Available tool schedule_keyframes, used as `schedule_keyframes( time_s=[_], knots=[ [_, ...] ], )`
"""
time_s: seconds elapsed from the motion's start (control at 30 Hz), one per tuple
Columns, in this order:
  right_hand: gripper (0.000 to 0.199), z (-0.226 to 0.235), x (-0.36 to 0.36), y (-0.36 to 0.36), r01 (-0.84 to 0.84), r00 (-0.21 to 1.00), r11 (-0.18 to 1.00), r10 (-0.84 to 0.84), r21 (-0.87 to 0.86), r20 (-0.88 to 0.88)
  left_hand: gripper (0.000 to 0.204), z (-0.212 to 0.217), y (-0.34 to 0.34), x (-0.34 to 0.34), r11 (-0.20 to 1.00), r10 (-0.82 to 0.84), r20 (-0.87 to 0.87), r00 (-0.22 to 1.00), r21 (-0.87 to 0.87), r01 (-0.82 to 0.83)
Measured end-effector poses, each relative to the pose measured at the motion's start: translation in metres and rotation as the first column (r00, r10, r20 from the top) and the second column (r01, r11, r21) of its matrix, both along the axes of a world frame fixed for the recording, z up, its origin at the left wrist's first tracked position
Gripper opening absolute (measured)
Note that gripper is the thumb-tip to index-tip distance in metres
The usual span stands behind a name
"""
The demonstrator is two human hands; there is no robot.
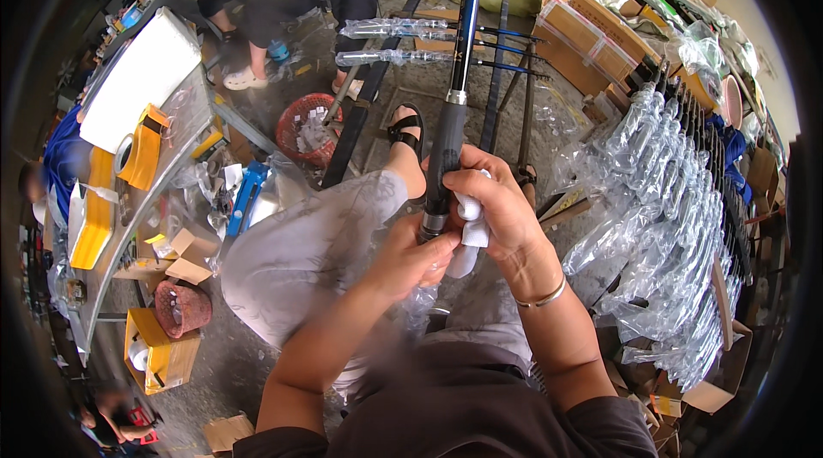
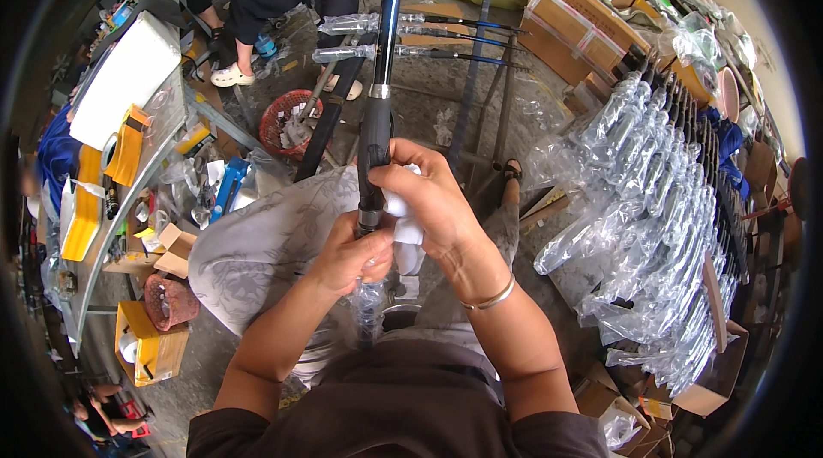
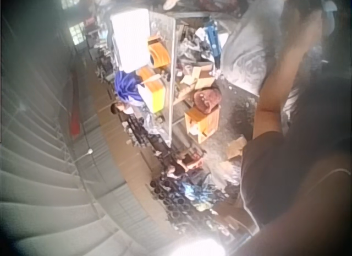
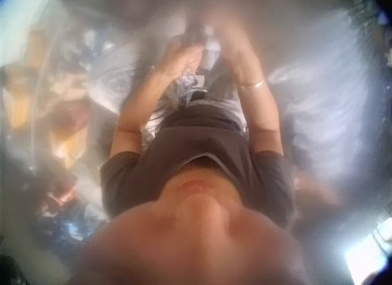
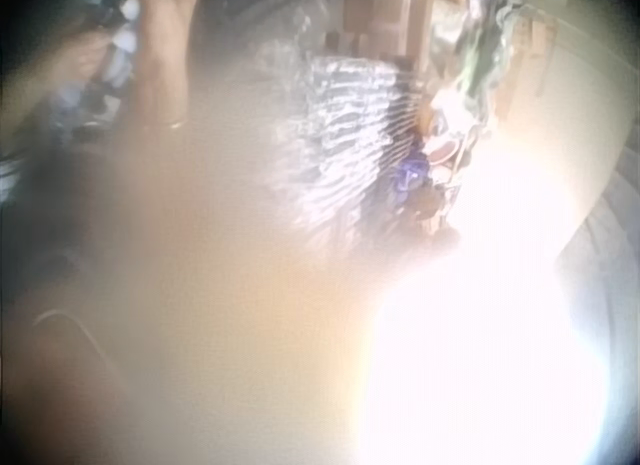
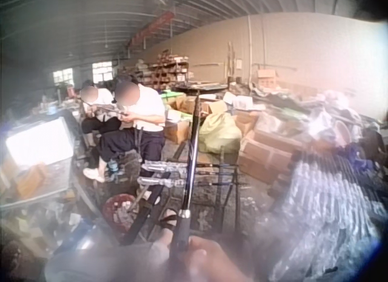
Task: The person sits on the floor and wipes a fishing rod with a white cloth, then wraps it in plastic. They repeat this process for multiple rods, handling each one individually and placing the wrapped rods on a nearby rack.
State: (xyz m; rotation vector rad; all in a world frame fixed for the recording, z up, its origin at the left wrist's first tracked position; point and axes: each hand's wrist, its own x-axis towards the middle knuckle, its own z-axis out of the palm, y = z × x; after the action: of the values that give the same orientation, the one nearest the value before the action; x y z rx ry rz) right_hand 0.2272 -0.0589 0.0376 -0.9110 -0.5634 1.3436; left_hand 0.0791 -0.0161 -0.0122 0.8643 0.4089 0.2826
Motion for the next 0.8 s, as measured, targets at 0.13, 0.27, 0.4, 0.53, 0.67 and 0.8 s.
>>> schedule_keyframes(
  time_s=[0.13,0.27,0.4,0.53,0.67,0.8],
  knots=[
    [0.018,-0.0019,-0.0018,-0.0024,0.021,1.0,1.0,-0.021,0.015,-0.006,0.011,-0.0028,-0.0016,-0.0002,1.0,-0.019,-0.008,1.0,-0.007,0.019],
    [0.02,0.0028,0.0014,-0.0044,-0.01,1.0,1.0,0.01,-0.005,-0.024,0.012,0.0001,-0.0033,0.0003,1.0,-0.017,-0.013,1.0,0.004,0.017],
    [0.021,0.0012,0.0019,-0.0034,-0.009,0.999,1.0,0.01,0.015,-0.053,0.011,-0.0016,-0.0028,0.001,1.0,-0.017,-0.018,1.0,0.003,0.017],
    [0.021,-0.0022,0.0024,-0.0048,-0.019,0.999,0.999,0.02,0.027,-0.035,0.011,-0.002,-0.0027,0.0014,1.0,-0.022,-0.037,0.999,-0.003,0.022],
    [0.021,-0.003,0.0045,-0.0035,-0.029,0.998,1.0,0.029,0.01,-0.056,0.011,-0.0017,-0.0021,0.0018,1.0,-0.022,-0.025,0.999,-0.013,0.022],
    [0.019,-0.0038,0.0056,-0.0051,-0.027,0.998,0.999,0.028,0.03,-0.052,0.011,-0.0024,-0.0026,0.0025,1.0,-0.025,-0.033,0.999,-0.009,0.024]
  ],
)
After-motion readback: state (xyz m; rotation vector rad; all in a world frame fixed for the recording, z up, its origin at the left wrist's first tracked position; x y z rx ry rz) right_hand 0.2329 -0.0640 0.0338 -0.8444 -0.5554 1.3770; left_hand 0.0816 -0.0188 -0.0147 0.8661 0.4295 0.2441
